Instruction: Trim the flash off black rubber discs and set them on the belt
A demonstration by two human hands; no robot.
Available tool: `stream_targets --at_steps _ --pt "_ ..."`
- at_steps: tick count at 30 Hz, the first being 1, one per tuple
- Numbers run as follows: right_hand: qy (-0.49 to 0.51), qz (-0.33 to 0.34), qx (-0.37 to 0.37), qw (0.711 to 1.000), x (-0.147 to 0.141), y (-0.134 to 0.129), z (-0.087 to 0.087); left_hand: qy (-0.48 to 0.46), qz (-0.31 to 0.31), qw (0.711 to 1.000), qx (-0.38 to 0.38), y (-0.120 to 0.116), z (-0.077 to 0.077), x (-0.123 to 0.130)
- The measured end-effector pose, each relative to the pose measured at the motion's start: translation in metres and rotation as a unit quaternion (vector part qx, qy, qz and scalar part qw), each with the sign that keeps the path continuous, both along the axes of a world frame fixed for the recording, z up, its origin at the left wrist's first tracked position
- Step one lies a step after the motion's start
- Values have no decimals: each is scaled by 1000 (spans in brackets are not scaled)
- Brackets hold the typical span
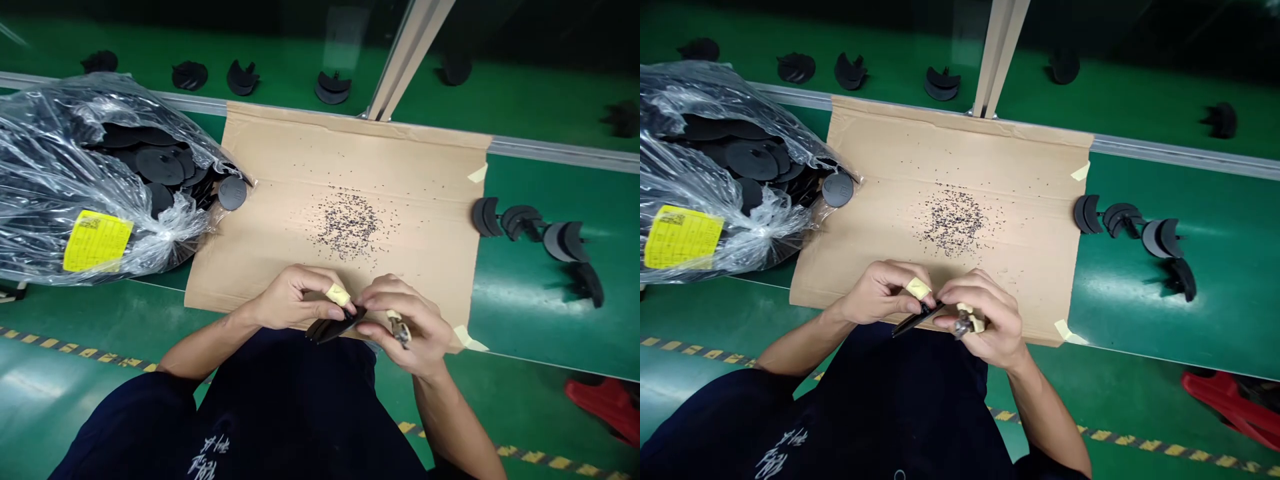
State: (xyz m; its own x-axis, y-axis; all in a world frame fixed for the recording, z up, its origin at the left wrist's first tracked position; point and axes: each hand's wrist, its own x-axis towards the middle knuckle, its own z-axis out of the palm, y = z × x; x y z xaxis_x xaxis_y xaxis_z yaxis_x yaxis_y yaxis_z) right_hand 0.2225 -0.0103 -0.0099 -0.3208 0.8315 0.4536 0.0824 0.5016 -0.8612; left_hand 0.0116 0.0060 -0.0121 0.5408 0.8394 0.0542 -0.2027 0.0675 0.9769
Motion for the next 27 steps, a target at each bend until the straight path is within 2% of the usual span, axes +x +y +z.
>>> stream_targets --at_steps 2,7,9,13,15,18,21,27 --pt "-49 38 25 998 4 4 7 13 -8 1000 19 -1 0 -1" --pt "-105 64 58 991 6 -1 12 24 23 994 107 -6 1 -2" --pt "-113 47 66 990 5 -4 12 32 25 992 119 -7 2 -3" --pt "-154 -14 59 986 3 -7 15 28 3 998 60 -10 -1 -5" --pt "-173 -5 44 984 5 -4 18 50 35 995 74 -14 -3 -4" --pt "-190 33 13 981 15 0 23 112 98 978 147 -20 -4 -4" --pt "-263 20 18 964 26 4 27 136 117 966 187 -23 -2 -6" --pt "-399 9 110 910 31 7 31 146 126 960 202 -23 1 -8"
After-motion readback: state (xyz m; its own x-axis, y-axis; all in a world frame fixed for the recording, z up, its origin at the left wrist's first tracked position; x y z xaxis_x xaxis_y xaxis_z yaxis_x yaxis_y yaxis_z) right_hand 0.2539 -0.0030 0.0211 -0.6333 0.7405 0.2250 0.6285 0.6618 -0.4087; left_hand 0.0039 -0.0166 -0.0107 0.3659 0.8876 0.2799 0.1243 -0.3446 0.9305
